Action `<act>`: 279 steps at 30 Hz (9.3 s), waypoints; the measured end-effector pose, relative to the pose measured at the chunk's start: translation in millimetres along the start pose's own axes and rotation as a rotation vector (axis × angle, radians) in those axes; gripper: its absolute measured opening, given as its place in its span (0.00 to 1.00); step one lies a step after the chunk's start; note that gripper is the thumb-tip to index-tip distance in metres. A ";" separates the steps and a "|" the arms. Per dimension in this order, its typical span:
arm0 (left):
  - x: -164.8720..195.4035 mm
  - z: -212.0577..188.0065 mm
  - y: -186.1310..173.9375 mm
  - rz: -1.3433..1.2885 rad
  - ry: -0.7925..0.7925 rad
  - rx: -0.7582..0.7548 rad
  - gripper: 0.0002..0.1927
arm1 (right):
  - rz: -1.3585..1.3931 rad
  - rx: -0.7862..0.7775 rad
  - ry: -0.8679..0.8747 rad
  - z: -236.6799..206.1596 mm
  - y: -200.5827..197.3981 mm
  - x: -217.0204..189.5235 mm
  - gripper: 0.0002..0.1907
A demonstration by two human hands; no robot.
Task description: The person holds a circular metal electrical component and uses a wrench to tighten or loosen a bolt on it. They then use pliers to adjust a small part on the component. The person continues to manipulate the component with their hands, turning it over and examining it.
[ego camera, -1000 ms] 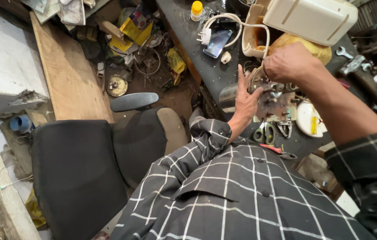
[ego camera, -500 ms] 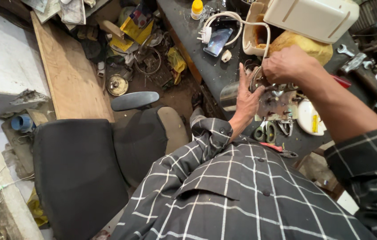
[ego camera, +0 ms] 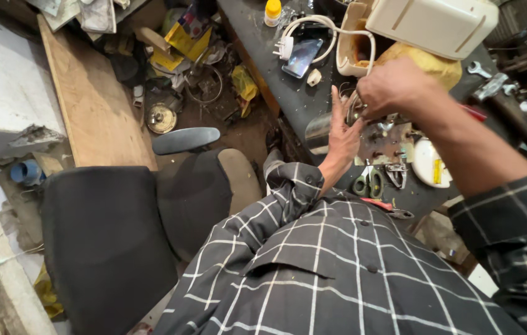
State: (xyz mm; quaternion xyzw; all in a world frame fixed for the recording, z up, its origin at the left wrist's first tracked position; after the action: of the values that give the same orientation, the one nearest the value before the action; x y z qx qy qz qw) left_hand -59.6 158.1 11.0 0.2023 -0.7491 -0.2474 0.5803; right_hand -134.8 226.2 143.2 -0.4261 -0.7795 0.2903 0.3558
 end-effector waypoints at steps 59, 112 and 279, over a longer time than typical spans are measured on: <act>-19.5 9.8 -9.5 0.110 -0.040 0.028 0.54 | 0.061 0.112 -0.001 24.3 21.3 6.0 0.23; -15.8 4.8 -5.0 -0.049 -0.009 -0.029 0.54 | 0.136 0.028 -0.121 46.0 56.5 8.7 0.24; 9.2 -17.6 8.1 0.175 0.132 -0.143 0.57 | 0.350 0.346 0.092 -29.1 59.5 2.3 0.19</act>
State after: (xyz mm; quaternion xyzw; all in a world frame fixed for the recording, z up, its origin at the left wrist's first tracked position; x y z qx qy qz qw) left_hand -44.9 156.8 26.6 0.1101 -0.7045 -0.2344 0.6607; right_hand -85.2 260.4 115.8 -0.5003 -0.6154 0.4568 0.4029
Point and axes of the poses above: each hand's wrist, its own z-axis towards the middle knuckle, its own y-axis out of the palm, x = y × z, the point moved 6 cm from there along z, towards the middle knuckle, and after that the axes turned 12 degrees about x, right-handed, at the moved point
